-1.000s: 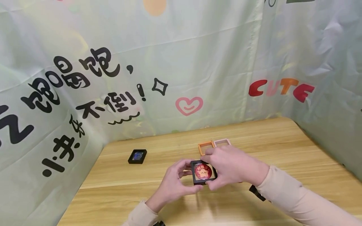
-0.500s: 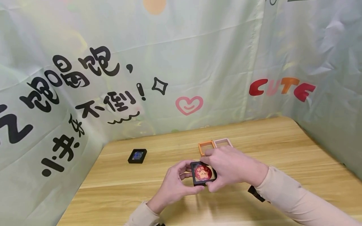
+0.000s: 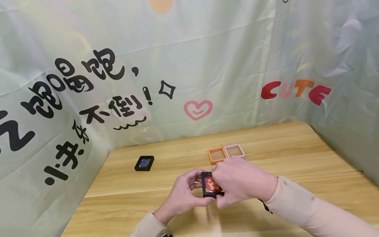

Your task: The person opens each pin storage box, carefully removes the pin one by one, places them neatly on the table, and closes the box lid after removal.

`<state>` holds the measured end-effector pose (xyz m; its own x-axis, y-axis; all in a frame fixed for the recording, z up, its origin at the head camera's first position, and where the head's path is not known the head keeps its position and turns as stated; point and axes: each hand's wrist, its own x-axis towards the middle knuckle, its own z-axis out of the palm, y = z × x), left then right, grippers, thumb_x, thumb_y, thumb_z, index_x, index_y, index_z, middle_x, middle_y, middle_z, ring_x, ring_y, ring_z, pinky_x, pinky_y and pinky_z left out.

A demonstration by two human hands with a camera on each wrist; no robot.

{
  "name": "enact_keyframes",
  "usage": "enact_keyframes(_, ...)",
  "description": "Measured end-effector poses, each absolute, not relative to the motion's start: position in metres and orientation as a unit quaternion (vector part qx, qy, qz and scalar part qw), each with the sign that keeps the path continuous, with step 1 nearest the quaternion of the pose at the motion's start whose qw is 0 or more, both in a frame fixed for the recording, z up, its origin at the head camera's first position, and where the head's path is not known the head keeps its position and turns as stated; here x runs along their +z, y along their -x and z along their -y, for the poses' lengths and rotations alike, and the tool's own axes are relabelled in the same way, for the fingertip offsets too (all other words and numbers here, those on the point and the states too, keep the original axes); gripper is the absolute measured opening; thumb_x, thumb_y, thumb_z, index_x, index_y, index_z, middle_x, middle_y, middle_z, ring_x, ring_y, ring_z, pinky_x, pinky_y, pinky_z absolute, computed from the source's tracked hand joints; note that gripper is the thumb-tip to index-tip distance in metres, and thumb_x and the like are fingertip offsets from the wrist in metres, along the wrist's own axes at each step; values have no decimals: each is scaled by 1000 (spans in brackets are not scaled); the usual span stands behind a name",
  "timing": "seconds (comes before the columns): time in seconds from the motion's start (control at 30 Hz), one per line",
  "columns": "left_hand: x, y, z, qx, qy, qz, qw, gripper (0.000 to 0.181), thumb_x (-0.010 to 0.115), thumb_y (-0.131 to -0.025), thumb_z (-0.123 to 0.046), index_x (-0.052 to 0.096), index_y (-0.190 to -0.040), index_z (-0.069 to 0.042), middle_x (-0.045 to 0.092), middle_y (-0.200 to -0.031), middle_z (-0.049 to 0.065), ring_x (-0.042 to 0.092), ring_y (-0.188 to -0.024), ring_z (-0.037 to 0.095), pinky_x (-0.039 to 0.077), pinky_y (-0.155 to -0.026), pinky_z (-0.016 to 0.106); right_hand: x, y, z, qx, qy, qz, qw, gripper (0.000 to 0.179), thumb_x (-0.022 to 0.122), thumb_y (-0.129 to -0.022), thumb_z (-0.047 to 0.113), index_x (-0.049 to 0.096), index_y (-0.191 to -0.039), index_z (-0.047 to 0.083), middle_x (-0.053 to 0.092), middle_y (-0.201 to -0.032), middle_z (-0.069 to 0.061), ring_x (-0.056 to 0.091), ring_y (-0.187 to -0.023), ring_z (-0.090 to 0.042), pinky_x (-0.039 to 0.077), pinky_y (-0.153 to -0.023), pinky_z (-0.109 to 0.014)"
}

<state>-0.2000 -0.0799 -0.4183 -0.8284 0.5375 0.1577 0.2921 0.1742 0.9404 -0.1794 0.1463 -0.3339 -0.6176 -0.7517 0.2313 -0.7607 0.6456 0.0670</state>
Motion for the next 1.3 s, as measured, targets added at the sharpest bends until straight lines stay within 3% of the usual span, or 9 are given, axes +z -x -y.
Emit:
enact_keyframes(0.27, -418, 199, 79, 587, -275, -753, 112, 61, 94, -76, -8, 70, -132, -14, 75, -120, 3, 73, -108, 14, 63, -103, 29, -330, 180, -144, 6, -438, 892, 112, 38, 77, -62, 37, 40, -59, 30, 33, -53, 18, 26, -46, 1, 22, -42, -19)
enact_keyframes(0.67, -417, 199, 78, 599, -272, -747, 94, 65, 95, -76, -7, 69, -134, -12, 75, -122, 6, 74, -107, 16, 63, -103, 30, -328, 185, -142, -35, -437, 886, 150, 38, 81, -58, 44, 47, -62, 27, 42, -57, 15, 34, -49, -3, 26, -40, -22)
enact_keyframes(1.03, -419, 200, 82, 593, -279, -751, 80, 66, 95, -76, -8, 67, -136, -8, 76, -124, 10, 76, -106, 15, 63, -103, 30, -325, 186, -140, -35, -438, 886, 148, 42, 79, -62, 48, 41, -60, 29, 37, -54, 15, 29, -46, -1, 19, -40, -22)
enact_keyframes(1.3, -417, 200, 81, 597, -275, -749, 87, 67, 95, -76, -7, 67, -137, -8, 75, -123, 12, 74, -105, 15, 63, -102, 29, -324, 188, -139, -41, -450, 881, 141, 44, 81, -62, 47, 41, -59, 29, 38, -55, 16, 30, -46, -1, 21, -40, -21)
